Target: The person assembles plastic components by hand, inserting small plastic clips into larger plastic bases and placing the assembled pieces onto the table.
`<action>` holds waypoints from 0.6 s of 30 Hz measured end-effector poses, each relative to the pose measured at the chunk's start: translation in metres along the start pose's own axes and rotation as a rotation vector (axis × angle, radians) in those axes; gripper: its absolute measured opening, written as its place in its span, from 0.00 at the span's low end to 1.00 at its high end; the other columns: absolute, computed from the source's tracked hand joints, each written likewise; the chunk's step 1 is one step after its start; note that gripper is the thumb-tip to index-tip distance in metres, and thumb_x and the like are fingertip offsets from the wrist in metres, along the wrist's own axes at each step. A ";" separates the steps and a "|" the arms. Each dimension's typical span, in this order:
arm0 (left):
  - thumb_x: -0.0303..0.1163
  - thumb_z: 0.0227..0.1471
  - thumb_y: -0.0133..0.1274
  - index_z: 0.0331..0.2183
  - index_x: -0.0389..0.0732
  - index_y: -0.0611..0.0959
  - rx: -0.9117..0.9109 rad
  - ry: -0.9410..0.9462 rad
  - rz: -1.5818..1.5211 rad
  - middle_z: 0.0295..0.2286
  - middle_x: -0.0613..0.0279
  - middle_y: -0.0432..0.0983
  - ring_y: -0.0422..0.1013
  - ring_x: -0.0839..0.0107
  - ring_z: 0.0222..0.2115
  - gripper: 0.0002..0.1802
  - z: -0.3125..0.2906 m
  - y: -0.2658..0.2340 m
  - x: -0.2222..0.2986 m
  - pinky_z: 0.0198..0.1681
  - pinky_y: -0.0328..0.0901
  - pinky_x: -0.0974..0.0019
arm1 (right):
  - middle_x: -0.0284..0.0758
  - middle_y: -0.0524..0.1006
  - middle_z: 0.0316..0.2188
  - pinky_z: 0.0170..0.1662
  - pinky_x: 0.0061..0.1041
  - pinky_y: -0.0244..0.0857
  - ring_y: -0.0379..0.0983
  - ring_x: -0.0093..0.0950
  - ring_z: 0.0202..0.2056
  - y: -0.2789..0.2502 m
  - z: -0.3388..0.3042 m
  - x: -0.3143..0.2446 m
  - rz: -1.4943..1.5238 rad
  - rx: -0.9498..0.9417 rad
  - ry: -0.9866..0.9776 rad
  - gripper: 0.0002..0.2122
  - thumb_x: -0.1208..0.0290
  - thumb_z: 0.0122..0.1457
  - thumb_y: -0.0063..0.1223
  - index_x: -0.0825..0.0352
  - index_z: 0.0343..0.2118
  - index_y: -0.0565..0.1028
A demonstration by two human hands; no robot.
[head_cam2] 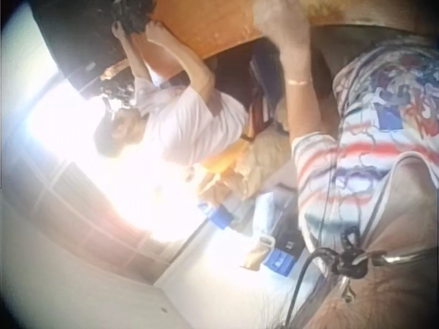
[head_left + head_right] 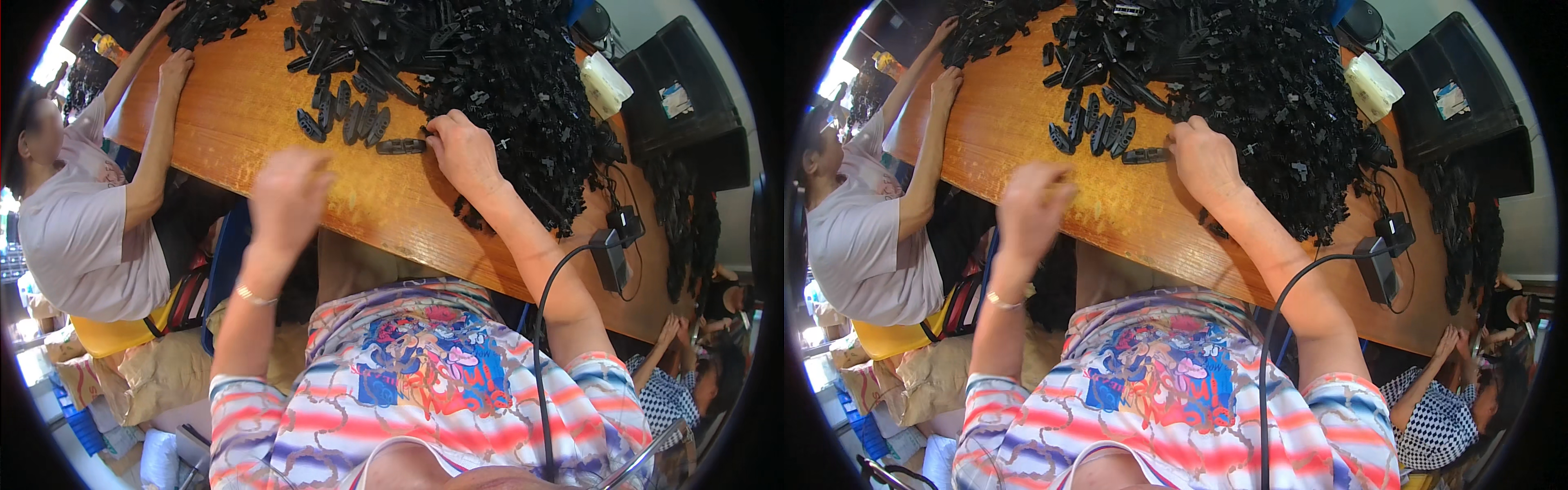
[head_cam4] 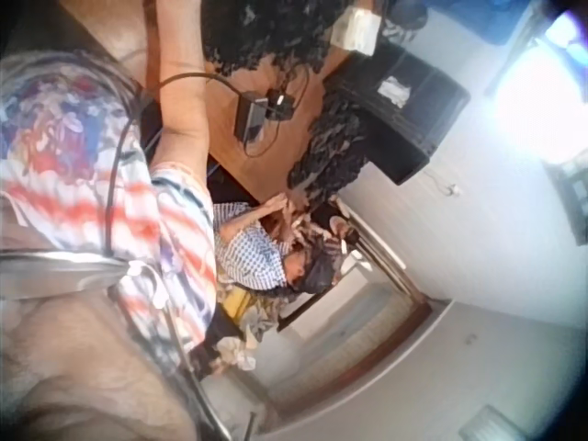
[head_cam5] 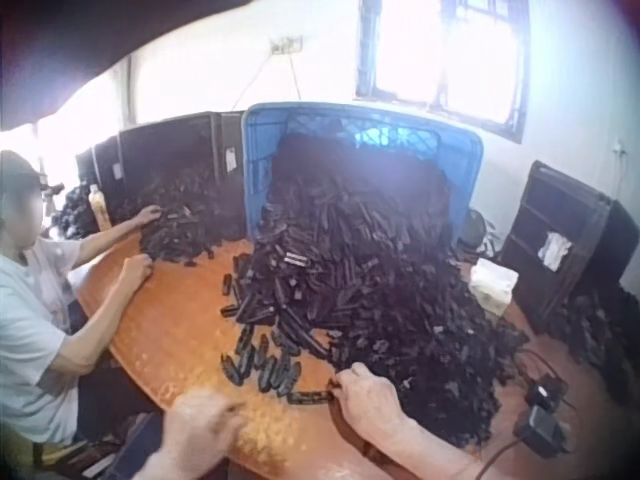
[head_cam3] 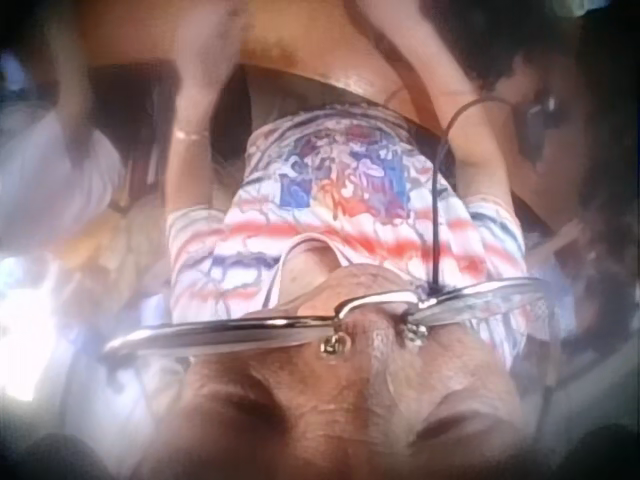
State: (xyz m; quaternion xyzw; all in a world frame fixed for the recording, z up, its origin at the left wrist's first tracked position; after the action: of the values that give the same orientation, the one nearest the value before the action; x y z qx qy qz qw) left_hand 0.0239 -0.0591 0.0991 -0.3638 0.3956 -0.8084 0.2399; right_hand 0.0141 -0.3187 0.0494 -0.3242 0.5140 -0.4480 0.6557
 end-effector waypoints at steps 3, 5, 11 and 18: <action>0.29 0.55 0.68 0.44 0.40 0.89 -0.005 0.071 -0.102 0.33 0.54 0.79 0.78 0.52 0.37 0.13 0.021 0.053 0.042 0.43 0.73 0.53 | 0.44 0.82 0.40 0.44 0.45 0.80 0.86 0.46 0.38 0.023 0.014 0.005 -0.122 -0.075 -0.019 0.05 0.75 0.62 0.63 0.65 0.39 0.83; 0.29 0.55 0.69 0.43 0.41 0.88 -0.001 0.068 -0.086 0.33 0.54 0.79 0.78 0.52 0.37 0.13 0.027 0.077 0.042 0.43 0.73 0.52 | 0.43 0.82 0.40 0.43 0.44 0.80 0.85 0.47 0.39 0.025 0.016 -0.001 -0.155 -0.099 -0.011 0.05 0.74 0.62 0.65 0.64 0.40 0.82; 0.28 0.52 0.71 0.38 0.40 0.86 0.041 0.061 -0.108 0.33 0.54 0.79 0.77 0.50 0.37 0.12 0.019 0.077 0.037 0.42 0.72 0.50 | 0.44 0.82 0.39 0.44 0.45 0.79 0.84 0.47 0.40 0.013 0.010 -0.005 -0.031 -0.137 -0.075 0.06 0.73 0.63 0.65 0.67 0.40 0.81; 0.28 0.54 0.71 0.37 0.38 0.85 -0.065 -0.027 -0.262 0.32 0.53 0.80 0.78 0.49 0.35 0.11 -0.012 0.080 0.042 0.39 0.72 0.51 | 0.47 0.85 0.35 0.44 0.44 0.76 0.83 0.49 0.38 0.000 -0.015 0.002 0.414 -0.120 0.111 0.11 0.73 0.58 0.72 0.72 0.40 0.81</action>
State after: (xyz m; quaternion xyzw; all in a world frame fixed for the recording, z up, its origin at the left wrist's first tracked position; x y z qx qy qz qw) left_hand -0.0034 -0.1275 0.0451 -0.4309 0.3674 -0.8146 0.1258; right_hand 0.0001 -0.3195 0.0448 -0.2254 0.6306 -0.2896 0.6839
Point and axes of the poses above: each hand's wrist, its own z-axis towards the middle knuckle, its own y-axis out of the palm, x = y × z, the point moved 10 cm from there along z, towards the middle knuckle
